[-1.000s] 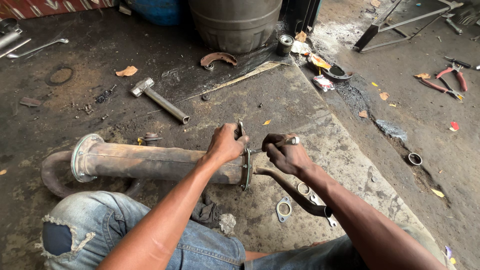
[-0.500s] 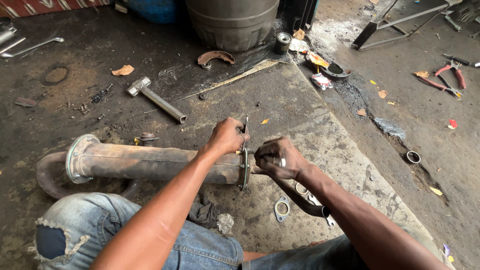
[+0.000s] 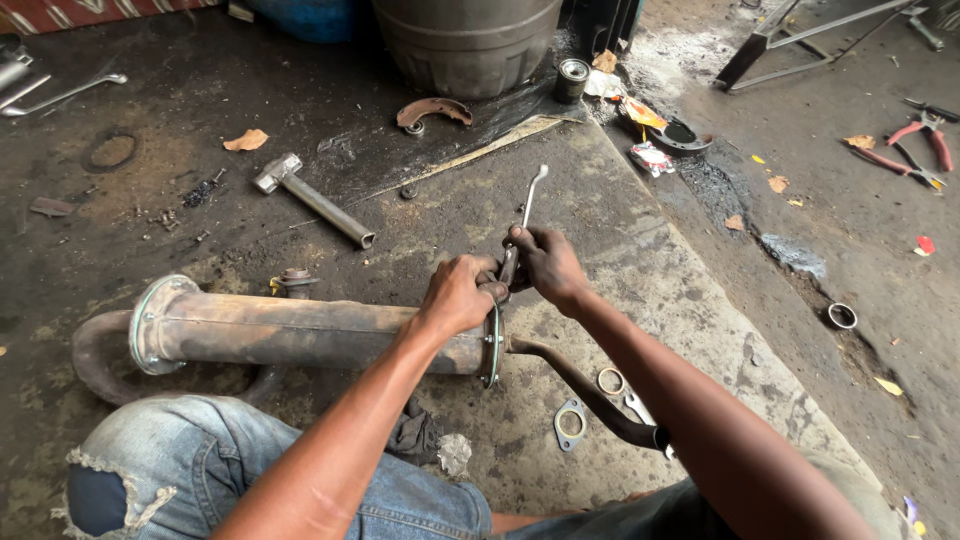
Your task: The person sits on the floor and uses two wrenches to tighten bolts on a flange of a rusty exhaust pipe. The person repeatedly adjusts the wrenches and rotates the bolts to secure the flange connection.
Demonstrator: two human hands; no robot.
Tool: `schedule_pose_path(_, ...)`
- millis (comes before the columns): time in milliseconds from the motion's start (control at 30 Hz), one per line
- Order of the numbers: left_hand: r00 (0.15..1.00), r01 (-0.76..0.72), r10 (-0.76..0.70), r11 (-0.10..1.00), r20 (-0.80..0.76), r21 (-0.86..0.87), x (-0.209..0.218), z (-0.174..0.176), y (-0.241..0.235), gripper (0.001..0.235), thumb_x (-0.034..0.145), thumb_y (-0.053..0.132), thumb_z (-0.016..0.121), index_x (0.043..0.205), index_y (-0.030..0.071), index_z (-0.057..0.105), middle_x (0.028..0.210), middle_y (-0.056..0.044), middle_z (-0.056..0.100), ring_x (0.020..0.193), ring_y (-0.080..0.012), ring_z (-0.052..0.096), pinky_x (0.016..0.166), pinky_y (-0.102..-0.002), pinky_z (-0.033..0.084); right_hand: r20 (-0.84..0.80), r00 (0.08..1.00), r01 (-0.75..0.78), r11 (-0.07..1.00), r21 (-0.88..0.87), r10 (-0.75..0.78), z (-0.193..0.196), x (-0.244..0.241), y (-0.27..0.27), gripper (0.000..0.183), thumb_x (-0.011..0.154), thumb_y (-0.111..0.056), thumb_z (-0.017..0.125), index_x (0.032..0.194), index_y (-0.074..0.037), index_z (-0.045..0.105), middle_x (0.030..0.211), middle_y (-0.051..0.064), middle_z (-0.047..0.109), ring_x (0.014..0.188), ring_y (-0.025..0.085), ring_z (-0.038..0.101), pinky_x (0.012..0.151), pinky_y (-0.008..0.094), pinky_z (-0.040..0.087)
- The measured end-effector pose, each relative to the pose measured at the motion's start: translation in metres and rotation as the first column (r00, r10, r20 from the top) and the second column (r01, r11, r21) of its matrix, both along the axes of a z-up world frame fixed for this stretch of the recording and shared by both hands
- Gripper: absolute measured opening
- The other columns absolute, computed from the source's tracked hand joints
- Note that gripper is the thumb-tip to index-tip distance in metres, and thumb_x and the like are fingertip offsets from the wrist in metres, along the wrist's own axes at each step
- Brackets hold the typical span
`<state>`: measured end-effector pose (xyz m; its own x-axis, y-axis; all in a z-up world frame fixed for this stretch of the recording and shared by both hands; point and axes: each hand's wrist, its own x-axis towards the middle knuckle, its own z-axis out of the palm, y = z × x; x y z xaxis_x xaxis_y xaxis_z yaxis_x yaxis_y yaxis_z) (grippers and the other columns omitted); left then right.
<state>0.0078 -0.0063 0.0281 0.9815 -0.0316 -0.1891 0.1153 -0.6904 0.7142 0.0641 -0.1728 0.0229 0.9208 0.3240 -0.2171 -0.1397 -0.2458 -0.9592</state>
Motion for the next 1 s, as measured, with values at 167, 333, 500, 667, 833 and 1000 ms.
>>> schedule_pose_path(167, 0.984, -0.137, 0.154, 0.977, 0.089, -0.166, -0.007, -0.026, -0.005, 0.035, 0.088, 0.012, 0.072, 0.122, 0.007, 0.070, 0.126, -0.015, 0.069, 0.109, -0.0304, 0.071, 0.090, -0.043, 0.058, -0.263, 0.964, 0.031, 0.973, 0.230, 0.032, -0.036, 0.014, 0.008, 0.042, 0.104, -0.039, 0.049, 0.112, 0.000, 0.061, 0.078, 0.005, 0.061, 0.059, 0.015, 0.056, 0.056, 0.034, 0.054)
schedule_pose_path(333, 0.975, -0.154, 0.173, 0.978, 0.137, -0.140, -0.012, -0.026, -0.007, 0.031, 0.089, 0.021, 0.074, 0.117, 0.007, 0.074, 0.124, -0.014, 0.072, 0.110, -0.0290, 0.071, 0.096, -0.044, 0.055, -0.059, 0.995, -0.083, 0.993, -0.081, 0.078, -0.021, 0.010, -0.011, 0.043, 0.105, -0.040, 0.046, 0.113, 0.000, 0.058, 0.086, 0.010, 0.066, 0.067, 0.017, 0.063, 0.067, 0.037, 0.062)
schedule_pose_path(500, 0.980, -0.195, 0.199, 0.974, 0.026, -0.112, -0.013, -0.019, -0.005, 0.029, 0.089, 0.024, 0.073, 0.115, 0.011, 0.076, 0.114, -0.009, 0.077, 0.102, -0.0262, 0.074, 0.092, -0.042, 0.056, -0.015, 0.996, -0.094, 0.992, -0.081, 0.093, 0.007, -0.018, -0.026, 0.025, 0.102, -0.030, 0.046, 0.113, -0.008, 0.051, 0.095, 0.011, 0.066, 0.080, 0.020, 0.070, 0.077, 0.038, 0.064)
schedule_pose_path(667, 0.978, -0.169, 0.179, 0.981, 0.107, -0.092, -0.011, -0.020, 0.000, 0.031, 0.087, 0.028, 0.077, 0.113, 0.011, 0.077, 0.109, -0.009, 0.078, 0.097, -0.0240, 0.075, 0.087, -0.038, 0.056, 0.130, 0.976, -0.167, 0.983, -0.078, 0.176, 0.021, -0.046, -0.028, 0.015, 0.102, -0.019, 0.052, 0.105, -0.005, 0.056, 0.095, 0.012, 0.067, 0.089, 0.021, 0.069, 0.088, 0.041, 0.061)
schedule_pose_path(833, 0.978, -0.188, 0.193, 0.980, 0.077, -0.067, -0.006, -0.023, 0.002, 0.030, 0.085, 0.030, 0.078, 0.112, 0.015, 0.078, 0.106, -0.007, 0.080, 0.096, -0.0223, 0.075, 0.085, -0.037, 0.056, 0.314, 0.907, -0.177, 0.931, -0.319, 0.280, 0.024, -0.059, -0.030, 0.013, 0.097, -0.016, 0.060, 0.096, -0.006, 0.068, 0.095, 0.007, 0.071, 0.089, 0.022, 0.069, 0.085, 0.043, 0.058)
schedule_pose_path(1000, 0.978, -0.206, 0.209, 0.969, 0.004, -0.132, 0.001, -0.038, 0.003, 0.022, 0.085, 0.025, 0.075, 0.106, 0.019, 0.080, 0.113, -0.003, 0.077, 0.088, -0.0180, 0.074, 0.072, -0.038, 0.059, 0.256, 0.934, -0.204, 0.959, -0.195, 0.251, 0.011, -0.058, -0.035, 0.012, 0.089, -0.011, 0.069, 0.098, -0.011, 0.077, 0.110, 0.005, 0.078, 0.101, 0.018, 0.077, 0.086, 0.035, 0.059)
